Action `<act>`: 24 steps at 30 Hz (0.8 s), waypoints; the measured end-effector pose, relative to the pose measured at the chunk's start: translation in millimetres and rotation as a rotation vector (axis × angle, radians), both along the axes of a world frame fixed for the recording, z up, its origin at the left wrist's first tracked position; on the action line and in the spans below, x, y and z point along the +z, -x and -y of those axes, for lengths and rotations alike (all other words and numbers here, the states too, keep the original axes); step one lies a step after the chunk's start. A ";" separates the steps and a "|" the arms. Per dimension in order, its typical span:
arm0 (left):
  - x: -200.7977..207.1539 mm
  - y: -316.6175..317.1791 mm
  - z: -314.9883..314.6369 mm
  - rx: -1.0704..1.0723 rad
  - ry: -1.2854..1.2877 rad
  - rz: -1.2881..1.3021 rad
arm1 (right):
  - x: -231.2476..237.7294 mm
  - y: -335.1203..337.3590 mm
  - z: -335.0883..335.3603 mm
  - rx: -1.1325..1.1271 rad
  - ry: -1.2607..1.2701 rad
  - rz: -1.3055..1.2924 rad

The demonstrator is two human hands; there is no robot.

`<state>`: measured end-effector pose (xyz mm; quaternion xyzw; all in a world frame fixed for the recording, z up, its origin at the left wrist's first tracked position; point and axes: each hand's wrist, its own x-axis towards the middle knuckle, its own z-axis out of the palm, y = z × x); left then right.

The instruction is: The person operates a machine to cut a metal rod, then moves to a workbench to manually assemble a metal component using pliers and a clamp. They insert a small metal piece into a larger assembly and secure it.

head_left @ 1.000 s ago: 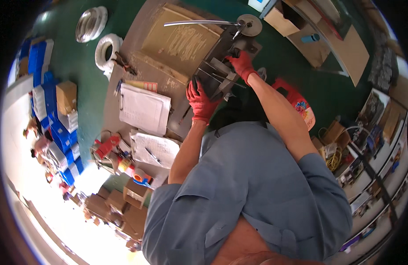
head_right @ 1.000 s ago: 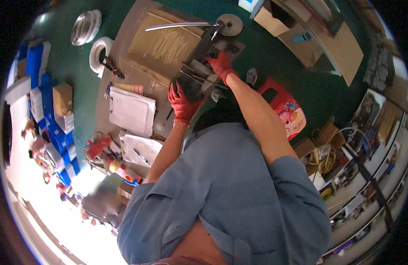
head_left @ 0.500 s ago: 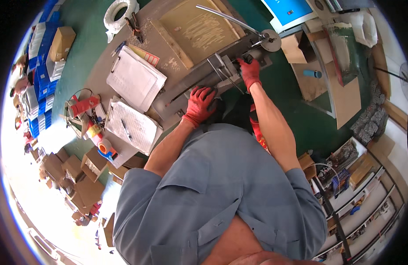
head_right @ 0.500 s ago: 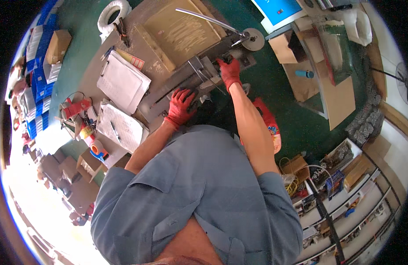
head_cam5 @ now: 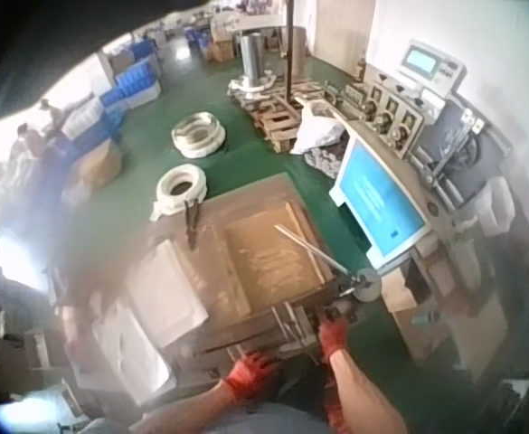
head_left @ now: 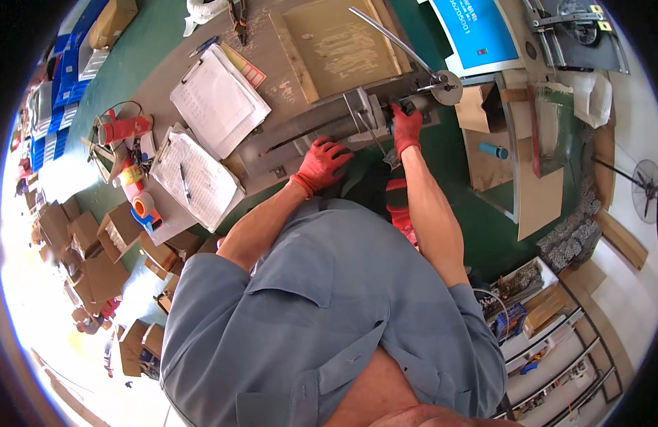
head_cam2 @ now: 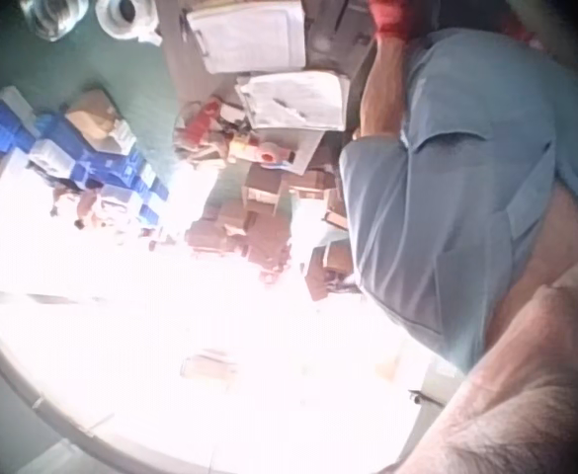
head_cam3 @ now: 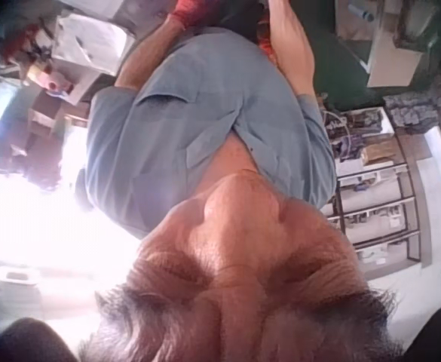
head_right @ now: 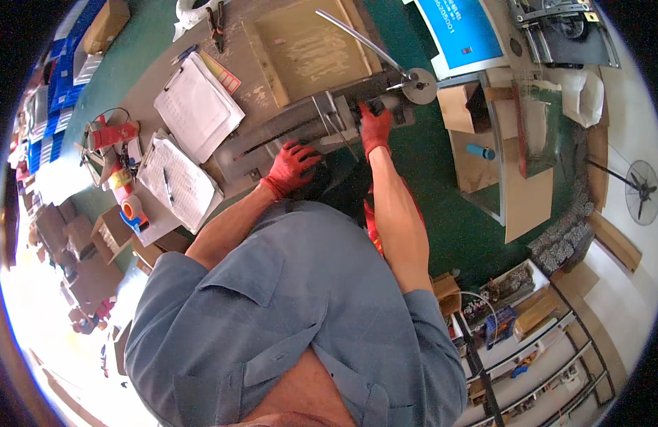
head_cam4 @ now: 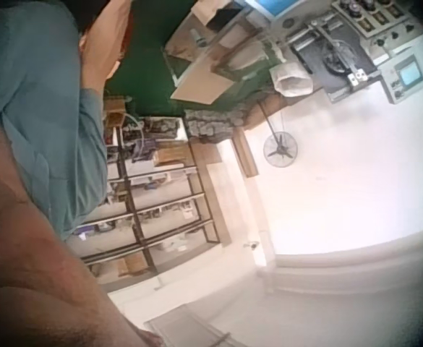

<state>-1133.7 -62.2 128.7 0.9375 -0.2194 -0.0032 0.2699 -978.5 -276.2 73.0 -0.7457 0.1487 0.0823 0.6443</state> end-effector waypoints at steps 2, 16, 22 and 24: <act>-1.5 -0.1 4.0 -0.020 0.020 -0.026 | 1.6 -0.6 -0.4 -0.009 0.035 0.009; -2.3 -24.5 60.7 0.403 0.690 -0.882 | 6.9 -2.1 0.2 0.008 0.124 0.027; -9.4 -32.7 77.9 0.442 0.822 -0.939 | -29.2 -3.6 12.2 0.012 0.189 -0.030; -9.6 -34.3 81.1 0.494 0.883 -0.982 | -31.2 -5.9 11.9 0.010 0.166 -0.053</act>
